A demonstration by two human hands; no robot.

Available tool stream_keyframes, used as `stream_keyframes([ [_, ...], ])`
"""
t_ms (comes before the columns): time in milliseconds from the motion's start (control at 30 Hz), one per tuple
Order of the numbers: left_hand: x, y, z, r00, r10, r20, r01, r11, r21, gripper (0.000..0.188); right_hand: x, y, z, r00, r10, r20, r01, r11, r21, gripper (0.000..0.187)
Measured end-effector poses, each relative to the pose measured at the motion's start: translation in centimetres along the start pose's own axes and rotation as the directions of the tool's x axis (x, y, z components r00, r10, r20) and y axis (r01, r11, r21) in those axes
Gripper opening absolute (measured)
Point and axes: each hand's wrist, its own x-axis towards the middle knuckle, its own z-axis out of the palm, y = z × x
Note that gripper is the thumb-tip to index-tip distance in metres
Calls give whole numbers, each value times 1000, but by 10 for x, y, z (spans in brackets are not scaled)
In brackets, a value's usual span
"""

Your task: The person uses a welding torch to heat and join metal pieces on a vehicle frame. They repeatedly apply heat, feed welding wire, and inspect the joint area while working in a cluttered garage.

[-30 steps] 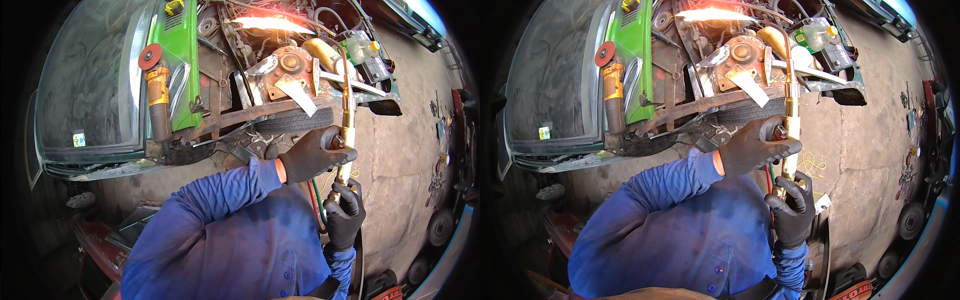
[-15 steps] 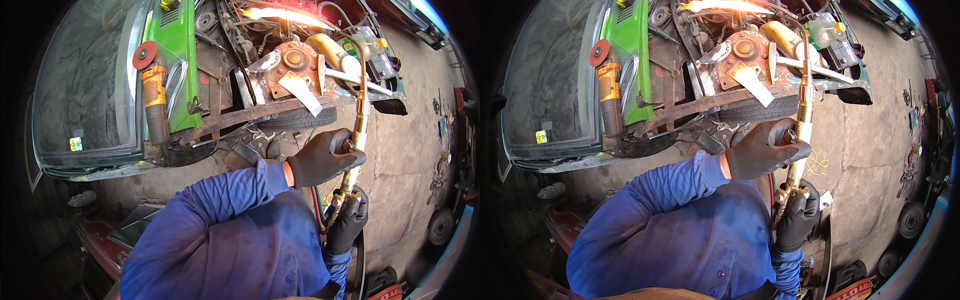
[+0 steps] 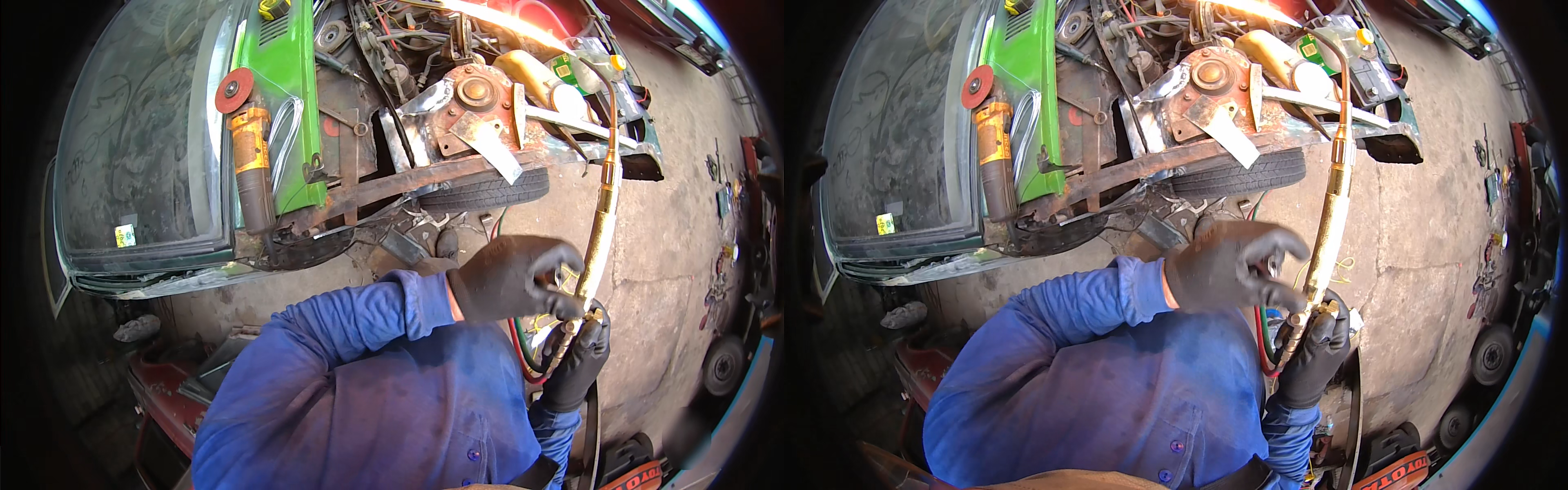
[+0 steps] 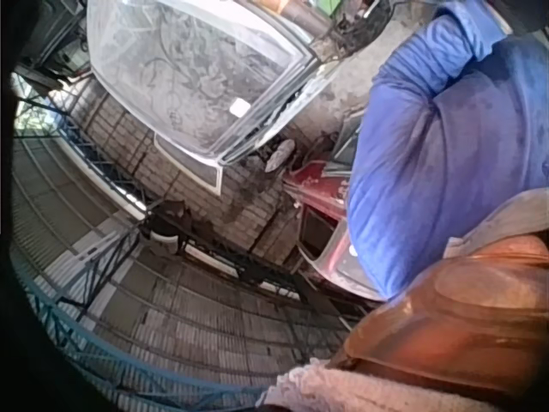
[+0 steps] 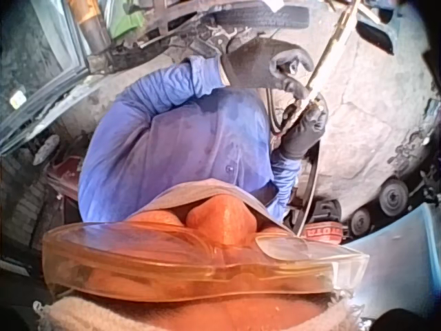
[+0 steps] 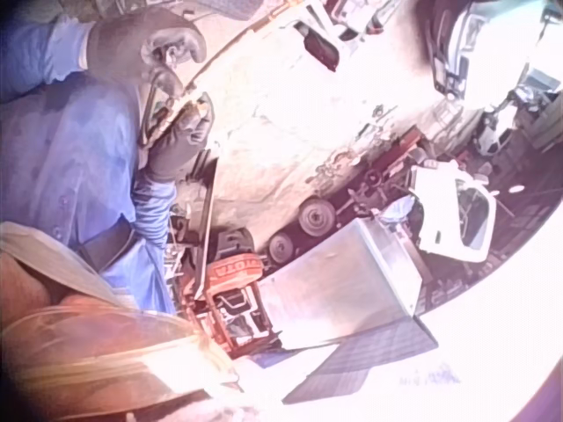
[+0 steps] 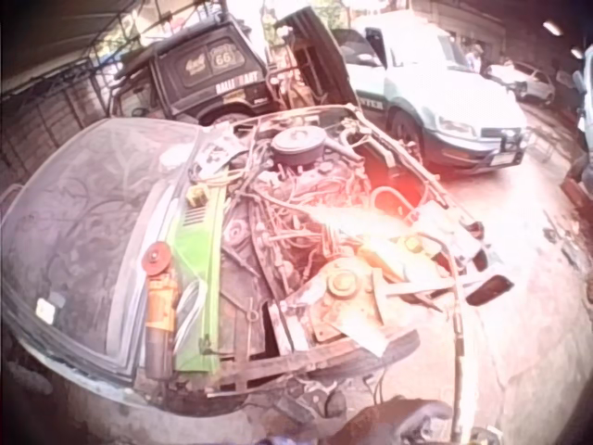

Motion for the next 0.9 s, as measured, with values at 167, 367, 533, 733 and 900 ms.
stream_keyframes([
  [167,-15,-3,19,953,231,194,-259,957,131,62,1,-1,-4,997,-79,-4,79,997,-15,59],
  [367,-23,-10,26,941,277,192,-307,940,149,62,-2,-2,-2,998,-56,-7,56,998,31,54],
  [533,-24,-12,25,940,227,255,-274,948,164,59,-2,3,-5,999,-48,22,47,999,27,50],
  [733,-24,-13,24,932,292,215,-330,930,165,60,-3,6,-1,999,-44,-2,44,995,95,49],
  [900,-24,-12,21,928,309,210,-343,927,151,61,-3,3,1,999,-45,14,43,992,116,51],
])
